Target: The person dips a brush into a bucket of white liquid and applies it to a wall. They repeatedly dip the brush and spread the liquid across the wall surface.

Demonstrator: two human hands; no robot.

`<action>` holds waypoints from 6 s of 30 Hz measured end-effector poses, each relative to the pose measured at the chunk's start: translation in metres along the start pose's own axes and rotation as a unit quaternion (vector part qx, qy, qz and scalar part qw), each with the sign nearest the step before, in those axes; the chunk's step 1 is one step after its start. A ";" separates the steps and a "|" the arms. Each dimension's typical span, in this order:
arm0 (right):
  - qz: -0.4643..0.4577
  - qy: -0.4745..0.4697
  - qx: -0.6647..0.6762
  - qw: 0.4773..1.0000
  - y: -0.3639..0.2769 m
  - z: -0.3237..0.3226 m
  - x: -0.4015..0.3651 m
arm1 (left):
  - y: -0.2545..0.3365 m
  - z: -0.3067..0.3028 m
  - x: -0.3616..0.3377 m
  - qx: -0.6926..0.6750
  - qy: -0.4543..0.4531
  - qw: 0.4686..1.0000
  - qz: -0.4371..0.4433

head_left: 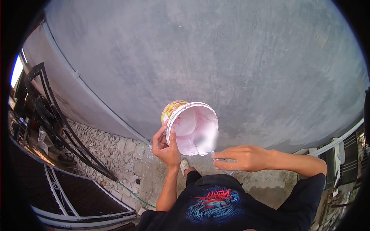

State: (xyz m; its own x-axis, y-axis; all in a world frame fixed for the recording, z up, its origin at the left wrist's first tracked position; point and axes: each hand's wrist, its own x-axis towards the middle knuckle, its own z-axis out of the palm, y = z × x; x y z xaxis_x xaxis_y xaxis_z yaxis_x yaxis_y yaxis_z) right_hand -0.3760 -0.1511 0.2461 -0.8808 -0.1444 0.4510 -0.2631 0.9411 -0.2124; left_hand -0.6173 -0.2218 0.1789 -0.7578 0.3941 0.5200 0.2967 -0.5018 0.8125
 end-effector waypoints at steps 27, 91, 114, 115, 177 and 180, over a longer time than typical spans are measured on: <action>0.119 0.098 0.112 0.982 0.011 -0.021 0.005 | 0.003 -0.001 -0.012 -0.009 0.007 1.000 0.021; -0.021 0.312 -0.315 0.896 0.066 -0.065 0.035 | -0.076 -0.085 -0.079 0.087 0.125 0.967 -0.206; 0.144 0.030 0.144 0.979 0.010 0.041 0.017 | -0.002 -0.038 -0.017 0.023 -0.035 0.992 0.118; 0.142 0.029 0.144 0.979 0.010 0.041 0.017 | -0.003 -0.039 -0.018 0.023 -0.032 0.992 0.119; -0.010 0.238 -0.471 0.849 0.058 -0.199 0.071 | -0.076 -0.081 -0.041 0.020 0.095 0.977 -0.188; -0.078 0.277 -0.547 0.786 0.052 -0.224 0.080 | -0.075 -0.081 -0.044 0.013 0.099 0.976 -0.194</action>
State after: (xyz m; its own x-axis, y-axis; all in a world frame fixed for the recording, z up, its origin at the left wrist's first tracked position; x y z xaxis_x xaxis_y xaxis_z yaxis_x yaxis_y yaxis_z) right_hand -0.3719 -0.0447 0.4656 -0.4851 -0.4135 0.7705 0.4128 0.6685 0.6186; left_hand -0.6537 -0.2635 0.0737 -0.9130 0.3920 0.1131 -0.0216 -0.3233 0.9461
